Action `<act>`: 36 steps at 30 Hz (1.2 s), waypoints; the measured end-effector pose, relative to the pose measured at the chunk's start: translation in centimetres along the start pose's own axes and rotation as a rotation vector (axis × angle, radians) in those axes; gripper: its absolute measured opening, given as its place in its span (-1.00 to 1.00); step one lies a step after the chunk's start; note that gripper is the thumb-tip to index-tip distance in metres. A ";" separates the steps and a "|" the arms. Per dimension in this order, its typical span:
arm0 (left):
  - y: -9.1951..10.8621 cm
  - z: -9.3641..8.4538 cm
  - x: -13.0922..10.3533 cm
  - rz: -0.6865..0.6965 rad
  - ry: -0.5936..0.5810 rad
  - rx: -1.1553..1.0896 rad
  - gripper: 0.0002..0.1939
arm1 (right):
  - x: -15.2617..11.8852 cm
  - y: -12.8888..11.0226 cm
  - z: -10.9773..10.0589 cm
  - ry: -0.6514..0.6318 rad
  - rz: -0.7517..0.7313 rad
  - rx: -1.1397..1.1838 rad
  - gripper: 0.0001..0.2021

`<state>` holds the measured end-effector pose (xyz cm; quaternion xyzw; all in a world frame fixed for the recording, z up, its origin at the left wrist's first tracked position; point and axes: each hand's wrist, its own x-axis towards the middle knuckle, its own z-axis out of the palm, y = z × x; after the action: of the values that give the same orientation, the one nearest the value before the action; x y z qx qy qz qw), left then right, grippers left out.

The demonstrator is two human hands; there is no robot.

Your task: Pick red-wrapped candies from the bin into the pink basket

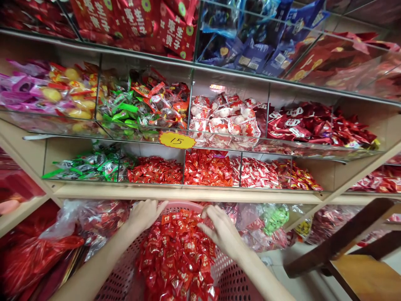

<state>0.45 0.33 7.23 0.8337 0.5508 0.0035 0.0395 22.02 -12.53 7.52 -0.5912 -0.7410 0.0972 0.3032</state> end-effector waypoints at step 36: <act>-0.1 0.1 0.0 -0.011 0.005 -0.028 -0.35 | 6.8 3.1 -2.9 0.128 -0.007 -0.311 -0.90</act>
<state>0.33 0.40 7.15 0.8300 0.5554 0.0132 0.0499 25.38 -5.90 10.58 -0.6333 -0.7284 -0.0578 0.2549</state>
